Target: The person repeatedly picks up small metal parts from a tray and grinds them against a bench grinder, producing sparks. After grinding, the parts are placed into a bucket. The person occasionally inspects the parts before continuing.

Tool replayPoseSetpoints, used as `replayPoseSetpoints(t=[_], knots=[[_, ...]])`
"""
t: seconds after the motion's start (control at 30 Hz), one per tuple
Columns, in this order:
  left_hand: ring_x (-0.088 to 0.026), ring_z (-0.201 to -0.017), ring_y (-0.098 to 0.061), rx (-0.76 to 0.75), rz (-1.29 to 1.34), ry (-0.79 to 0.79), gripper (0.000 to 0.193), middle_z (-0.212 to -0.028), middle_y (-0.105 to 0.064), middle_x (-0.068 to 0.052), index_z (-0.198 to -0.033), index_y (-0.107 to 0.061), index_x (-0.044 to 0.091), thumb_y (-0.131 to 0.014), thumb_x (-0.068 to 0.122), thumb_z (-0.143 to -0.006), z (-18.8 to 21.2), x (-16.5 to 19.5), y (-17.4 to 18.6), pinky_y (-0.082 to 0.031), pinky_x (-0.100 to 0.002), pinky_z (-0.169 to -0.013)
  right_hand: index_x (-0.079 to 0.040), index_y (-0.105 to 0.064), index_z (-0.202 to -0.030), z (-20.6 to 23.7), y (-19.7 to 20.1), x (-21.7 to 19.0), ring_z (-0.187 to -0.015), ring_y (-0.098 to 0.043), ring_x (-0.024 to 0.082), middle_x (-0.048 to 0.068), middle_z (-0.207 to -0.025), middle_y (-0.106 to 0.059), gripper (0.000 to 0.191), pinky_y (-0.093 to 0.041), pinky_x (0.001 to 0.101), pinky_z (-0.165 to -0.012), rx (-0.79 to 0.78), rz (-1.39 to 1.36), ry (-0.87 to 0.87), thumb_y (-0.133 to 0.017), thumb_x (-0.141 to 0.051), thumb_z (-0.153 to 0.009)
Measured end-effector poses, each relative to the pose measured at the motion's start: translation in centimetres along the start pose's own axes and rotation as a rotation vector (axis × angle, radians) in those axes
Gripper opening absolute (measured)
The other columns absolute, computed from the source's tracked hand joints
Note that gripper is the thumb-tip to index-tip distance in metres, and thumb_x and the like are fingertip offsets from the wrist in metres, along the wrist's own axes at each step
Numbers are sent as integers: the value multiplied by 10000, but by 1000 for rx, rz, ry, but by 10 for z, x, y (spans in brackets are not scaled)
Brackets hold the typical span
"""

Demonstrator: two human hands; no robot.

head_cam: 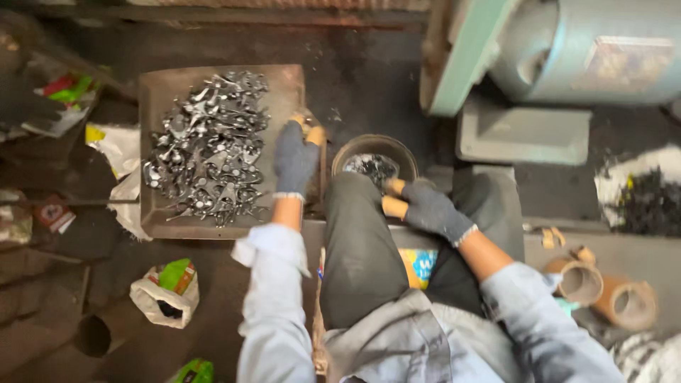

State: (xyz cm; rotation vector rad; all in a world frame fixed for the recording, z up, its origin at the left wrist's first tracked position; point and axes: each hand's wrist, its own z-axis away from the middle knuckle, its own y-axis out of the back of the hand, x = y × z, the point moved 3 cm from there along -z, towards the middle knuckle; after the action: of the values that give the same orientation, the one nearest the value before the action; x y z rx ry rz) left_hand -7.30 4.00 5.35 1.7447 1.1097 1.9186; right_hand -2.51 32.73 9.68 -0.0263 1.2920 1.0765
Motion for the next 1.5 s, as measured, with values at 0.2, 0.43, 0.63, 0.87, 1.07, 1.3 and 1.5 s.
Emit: replayPoseSetpoints(t=[0.2,0.43,0.63,0.87,1.07,1.3,1.5], knots=[[-325,-982,-704,-158,62,-279,197,-1039,-760,-152,-1113,-716,89,-726,255,-1007,94,111,-99,-530,-440,-851,-20,-735,-1218,6,11,57,-786,-599,142,37,-948,-741,446,-492,333,-686,253,-614,-324,-543,-385,-1050],[-163,-775,-713,-805,834,145,288,-908,-716,-78,-1159,-655,-5,-567,234,-1025,73,139,-119,-609,-320,-685,20,-709,-1172,18,52,87,-779,-573,49,-6,-908,-686,375,-483,231,-668,326,-764,-41,-611,-322,-1052],[-175,-823,-709,-481,911,116,301,-967,-734,-119,-1139,-666,-46,-584,227,-1044,33,129,-186,-596,-320,-740,6,-698,-1063,-47,69,92,-667,-517,97,15,-818,-651,347,-401,271,-572,456,-915,-187,-613,-330,-1050],[-253,-945,-714,-79,527,-142,273,-1022,-750,-169,-1131,-680,-12,-617,236,-1035,35,97,-232,-559,-382,-839,-24,-696,-1037,-64,64,103,-758,-667,86,8,-895,-724,298,-560,260,-673,449,-1069,-203,-584,-296,-992],[-268,-867,-742,-111,615,-1,265,-971,-766,-168,-1042,-691,-5,-633,251,-1005,44,100,-247,-563,-386,-780,43,-687,-919,-64,62,133,-707,-498,83,9,-782,-609,402,-419,261,-606,567,-689,-206,-619,-323,-1071],[-289,-962,-738,-290,666,-64,378,-1043,-763,-167,-1116,-700,44,-538,362,-991,31,138,-196,-562,-399,-838,40,-705,-1119,-52,69,121,-915,-600,118,28,-1019,-699,399,-484,275,-810,528,-677,32,-610,-343,-1062],[-400,-1029,-681,-292,-96,-264,407,-1069,-725,-211,-1044,-732,94,-640,450,-871,6,67,-61,-518,-510,-881,13,-558,-1419,-16,54,73,-1267,-608,324,225,-1327,-656,614,-441,399,-1052,446,-2,-102,-646,-409,-982]])
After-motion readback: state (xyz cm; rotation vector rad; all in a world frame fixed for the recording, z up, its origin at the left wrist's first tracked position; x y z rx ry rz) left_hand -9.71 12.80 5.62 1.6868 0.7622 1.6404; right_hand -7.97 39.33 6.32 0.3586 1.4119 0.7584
